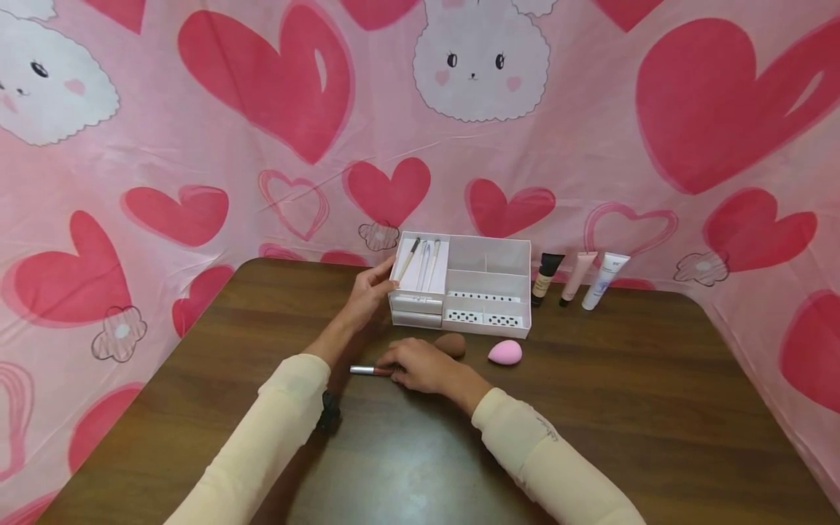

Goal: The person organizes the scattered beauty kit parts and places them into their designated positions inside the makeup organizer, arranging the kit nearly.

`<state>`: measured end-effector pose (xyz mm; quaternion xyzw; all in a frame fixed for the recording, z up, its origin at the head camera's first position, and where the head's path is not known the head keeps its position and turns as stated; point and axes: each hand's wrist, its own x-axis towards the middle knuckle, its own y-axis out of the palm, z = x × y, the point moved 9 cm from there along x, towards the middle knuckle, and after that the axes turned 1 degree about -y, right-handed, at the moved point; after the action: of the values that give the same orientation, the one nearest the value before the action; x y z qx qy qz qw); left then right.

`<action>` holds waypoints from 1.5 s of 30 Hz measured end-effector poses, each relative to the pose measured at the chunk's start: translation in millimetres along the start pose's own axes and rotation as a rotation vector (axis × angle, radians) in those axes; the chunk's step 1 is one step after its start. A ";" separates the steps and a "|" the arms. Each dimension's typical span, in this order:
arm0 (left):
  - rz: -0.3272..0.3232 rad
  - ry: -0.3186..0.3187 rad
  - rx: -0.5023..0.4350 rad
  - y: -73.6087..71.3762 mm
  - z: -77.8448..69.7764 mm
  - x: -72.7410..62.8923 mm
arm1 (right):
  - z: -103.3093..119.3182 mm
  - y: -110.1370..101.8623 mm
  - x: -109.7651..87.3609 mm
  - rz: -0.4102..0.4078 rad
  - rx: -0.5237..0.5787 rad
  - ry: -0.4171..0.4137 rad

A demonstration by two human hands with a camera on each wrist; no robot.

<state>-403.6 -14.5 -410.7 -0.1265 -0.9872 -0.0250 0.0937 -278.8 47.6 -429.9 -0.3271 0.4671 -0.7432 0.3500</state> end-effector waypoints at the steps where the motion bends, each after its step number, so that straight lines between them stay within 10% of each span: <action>1: 0.001 0.003 -0.001 0.5 -0.6 0.2 | 0.4 -0.3 0.1 -0.006 0.002 -0.003; 25: -0.012 -0.022 -0.049 -0.6 4.0 0.1 | 3.6 -5.6 -2.6 -0.040 0.013 -0.011; 45: 0.002 0.003 -0.068 1.6 1.2 0.9 | -24.2 -92.7 -30.5 -0.216 0.121 0.139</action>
<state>-404.3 -12.7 -411.6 -0.1307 -0.9855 -0.0586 0.0907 -301.8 113.6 -357.6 -0.3015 0.4066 -0.8242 0.2539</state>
